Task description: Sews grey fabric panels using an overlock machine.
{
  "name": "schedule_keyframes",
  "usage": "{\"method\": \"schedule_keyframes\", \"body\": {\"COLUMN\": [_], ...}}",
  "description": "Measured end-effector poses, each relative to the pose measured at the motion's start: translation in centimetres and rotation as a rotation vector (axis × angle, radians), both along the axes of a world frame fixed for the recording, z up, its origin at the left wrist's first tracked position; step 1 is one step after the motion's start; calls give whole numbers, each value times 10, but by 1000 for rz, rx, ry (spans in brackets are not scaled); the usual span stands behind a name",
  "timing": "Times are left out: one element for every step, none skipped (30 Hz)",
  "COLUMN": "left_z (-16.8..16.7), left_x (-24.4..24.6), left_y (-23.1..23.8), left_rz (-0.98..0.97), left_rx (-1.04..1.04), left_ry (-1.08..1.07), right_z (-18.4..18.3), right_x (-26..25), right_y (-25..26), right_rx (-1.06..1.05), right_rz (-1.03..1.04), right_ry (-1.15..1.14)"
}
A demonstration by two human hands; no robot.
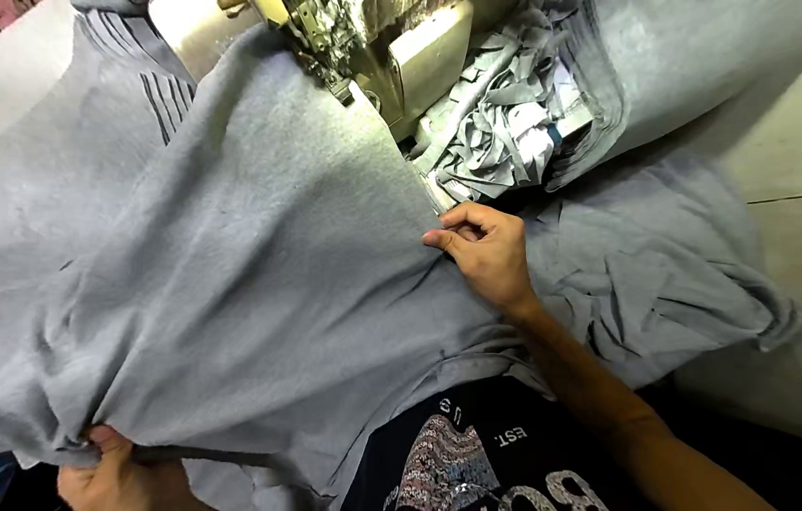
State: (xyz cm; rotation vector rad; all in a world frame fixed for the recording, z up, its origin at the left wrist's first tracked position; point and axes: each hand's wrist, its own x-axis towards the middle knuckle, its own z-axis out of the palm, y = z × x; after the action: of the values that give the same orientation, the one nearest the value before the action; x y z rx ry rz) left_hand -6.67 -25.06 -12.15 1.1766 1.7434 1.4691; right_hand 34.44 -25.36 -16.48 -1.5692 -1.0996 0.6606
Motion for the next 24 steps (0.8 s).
{"method": "schedule_keyframes", "body": {"left_z": [3,5,7,8,9,10,11,10,7,3,-2,-5,-8,-10,-11,-11,-10,-9,-8,-6,-5,-3,-1,2], "left_x": [-4,-8,-11,-13,-16,-17,-18,-17,-14,-11,-8,-5,-3,-1,1,4,6,8,9,10,11,11,12,13], "left_y": [2,5,7,7,7,4,2,0,1,2,5,8,11,14,16,19,21,23,25,27,29,32,35,37], "left_rz": [6,6,-1,-26,-74,-151,-235,-286,-304,-304,-281,-246,-213,-178,-153,-130,-110,-94,-84,-78,-81,-87,-93,-100], "left_rx": [-14,-30,-47,-71,-100,-145,-199,-251,-288,-300,-298,-287,-271,-247,-220,-199,-183,-171,-160,-148,-136,-124,-115,-104], "left_ry": [-1,0,3,-2,-19,-41,-64,-84,-88,-91,-98,-113,-125,-133,-140,-144,-147,-149,-152,-152,-147,-140,-133,-127], "right_z": [0,0,0,-1,-2,-2,-3,-4,-5,-6,-7,-8,-8,-8,-8,-8,-9,-9,-9,-9,-8,-8,-7,-5], "right_x": [0,0,0,-1,-1,-1,-1,-2,-2,-1,-1,0,1,2,2,2,2,2,1,1,1,1,1,1], "right_y": [0,0,0,1,1,1,1,1,1,1,1,1,1,1,1,1,1,1,2,3,3,5,6,8], "right_rx": [-7,-10,-13,-16,-20,-23,-25,-23,-18,-12,-5,3,14,23,31,39,48,57,66,74,80,84,88,91], "right_rz": [-2,-3,-1,1,5,10,16,22,29,38,48,59,63,65,67,66,66,66,68,69,70,69,66,63], "right_ry": [12,28,47,65,74,73,71,74,78,82,79,73,68,69,74,78,82,84,86,86,84,80,78,77]}}
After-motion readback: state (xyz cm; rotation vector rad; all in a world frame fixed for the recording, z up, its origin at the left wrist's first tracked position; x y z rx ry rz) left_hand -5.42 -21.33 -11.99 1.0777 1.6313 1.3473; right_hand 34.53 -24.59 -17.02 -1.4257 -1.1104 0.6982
